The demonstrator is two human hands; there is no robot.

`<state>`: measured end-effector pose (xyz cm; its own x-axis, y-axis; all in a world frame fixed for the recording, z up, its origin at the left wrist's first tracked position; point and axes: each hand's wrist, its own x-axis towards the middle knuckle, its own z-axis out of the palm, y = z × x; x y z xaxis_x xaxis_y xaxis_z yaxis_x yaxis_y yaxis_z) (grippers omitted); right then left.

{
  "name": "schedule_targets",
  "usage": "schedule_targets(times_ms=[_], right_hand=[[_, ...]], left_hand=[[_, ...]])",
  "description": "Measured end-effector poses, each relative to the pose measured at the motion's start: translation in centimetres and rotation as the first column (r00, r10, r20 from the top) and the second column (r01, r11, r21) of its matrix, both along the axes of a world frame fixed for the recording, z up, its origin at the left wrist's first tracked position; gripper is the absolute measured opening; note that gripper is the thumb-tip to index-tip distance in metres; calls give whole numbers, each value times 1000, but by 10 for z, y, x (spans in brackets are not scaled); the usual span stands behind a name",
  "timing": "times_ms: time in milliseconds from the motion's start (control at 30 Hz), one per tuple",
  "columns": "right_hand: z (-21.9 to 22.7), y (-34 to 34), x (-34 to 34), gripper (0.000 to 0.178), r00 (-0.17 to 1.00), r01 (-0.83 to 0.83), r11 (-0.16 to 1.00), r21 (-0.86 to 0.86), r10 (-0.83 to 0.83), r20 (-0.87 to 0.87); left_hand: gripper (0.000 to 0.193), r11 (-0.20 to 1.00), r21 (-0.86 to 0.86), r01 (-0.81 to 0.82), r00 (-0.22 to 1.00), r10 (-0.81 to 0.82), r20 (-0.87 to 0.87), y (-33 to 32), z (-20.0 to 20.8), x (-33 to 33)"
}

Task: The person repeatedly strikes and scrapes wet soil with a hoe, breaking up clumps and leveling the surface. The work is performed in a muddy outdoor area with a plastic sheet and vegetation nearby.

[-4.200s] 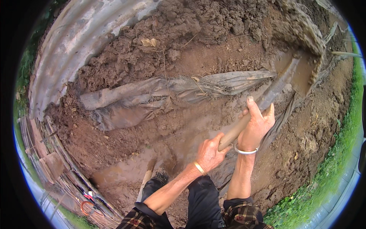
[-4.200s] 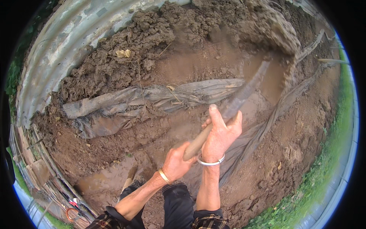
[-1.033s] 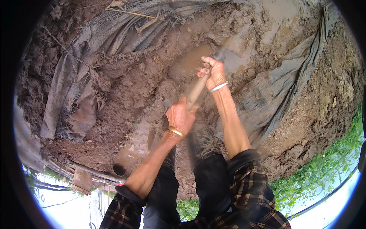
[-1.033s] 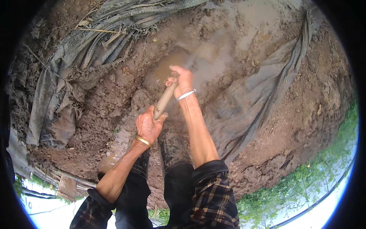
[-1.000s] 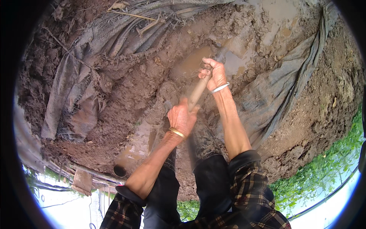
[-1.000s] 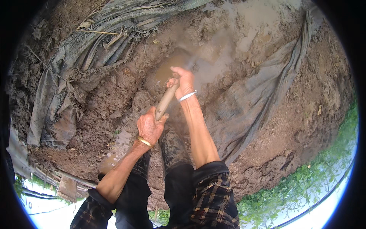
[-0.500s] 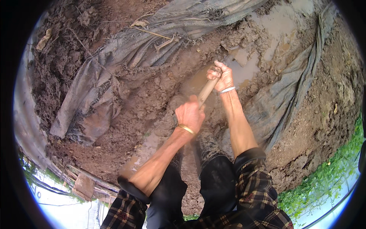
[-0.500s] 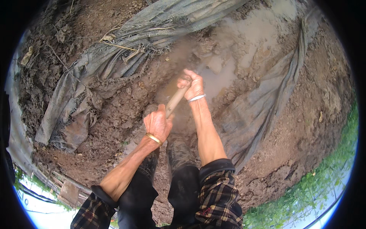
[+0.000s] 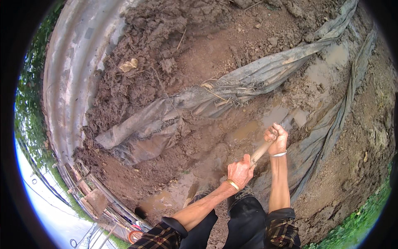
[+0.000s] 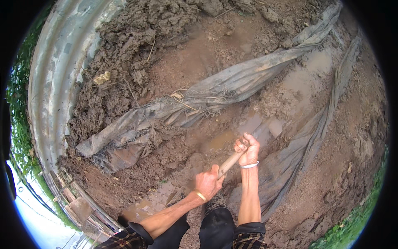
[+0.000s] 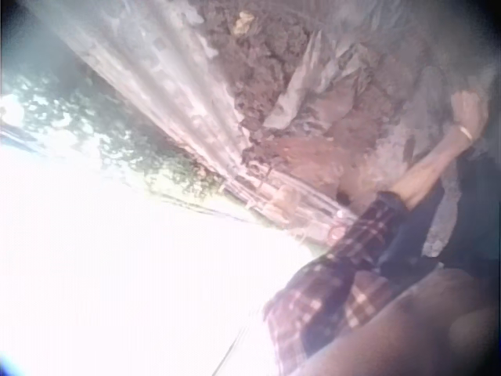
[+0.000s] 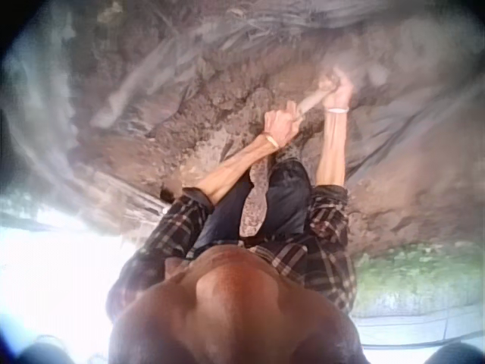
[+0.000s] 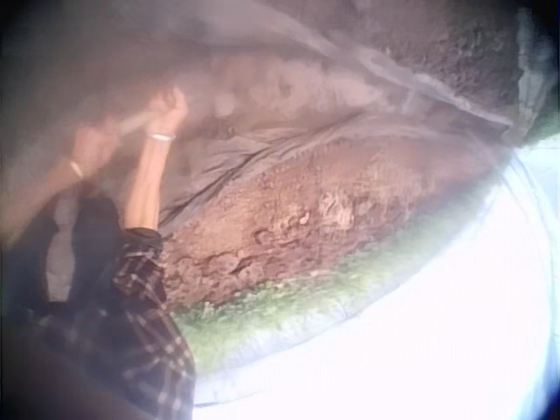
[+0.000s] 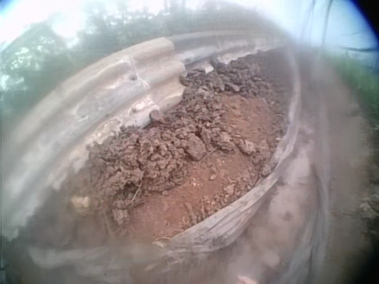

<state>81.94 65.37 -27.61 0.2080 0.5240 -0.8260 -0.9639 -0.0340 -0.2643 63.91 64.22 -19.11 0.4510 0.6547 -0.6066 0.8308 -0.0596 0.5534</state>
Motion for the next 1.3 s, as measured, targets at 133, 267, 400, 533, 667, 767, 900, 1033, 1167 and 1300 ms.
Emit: schedule_targets(times_ms=[133, 267, 400, 533, 667, 767, 900, 1033, 1167, 1300], right_hand=[[99, 51, 10, 24, 981, -6, 990, -142, 33, 191], [188, 118, 15, 20, 915, -49, 995, -86, 80, 397], [247, 196, -4, 20, 803, -163, 987, 3, 131, 581], [250, 314, -45, 19, 778, -367, 927, -75, 350, 522], [224, 380, -52, 16, 682, -540, 841, -28, 457, 571], [211, 357, -44, 21, 752, -408, 909, 86, 281, 597], [222, 319, -26, 21, 801, -334, 938, 96, 229, 554], [219, 238, -46, 18, 839, -308, 943, -122, 330, 432], [208, 182, -76, 21, 850, -407, 912, -53, 400, 343], [222, 205, -112, 21, 795, -486, 867, -112, 492, 355]], left_hand=[[33, 998, -23, -54, 997, 55, 51, 33, 59, 12], [37, 974, 9, -227, 925, 213, 315, 78, 108, 19], [40, 882, -384, -274, 707, 456, 541, 155, 155, 14], [33, 649, -658, -383, 647, 697, 310, 255, 175, -9], [27, 627, -711, -320, 456, 759, 465, 289, 155, -1], [28, 713, -625, -317, 520, 682, 514, 280, 141, 0], [28, 744, -630, -223, 546, 631, 551, 256, 144, 1], [28, 698, -640, -321, 728, 614, 304, 189, 159, -15], [28, 599, -678, -427, 648, 725, 232, 122, 166, -40], [27, 438, -779, -449, 505, 843, 183, 127, 177, -62]])
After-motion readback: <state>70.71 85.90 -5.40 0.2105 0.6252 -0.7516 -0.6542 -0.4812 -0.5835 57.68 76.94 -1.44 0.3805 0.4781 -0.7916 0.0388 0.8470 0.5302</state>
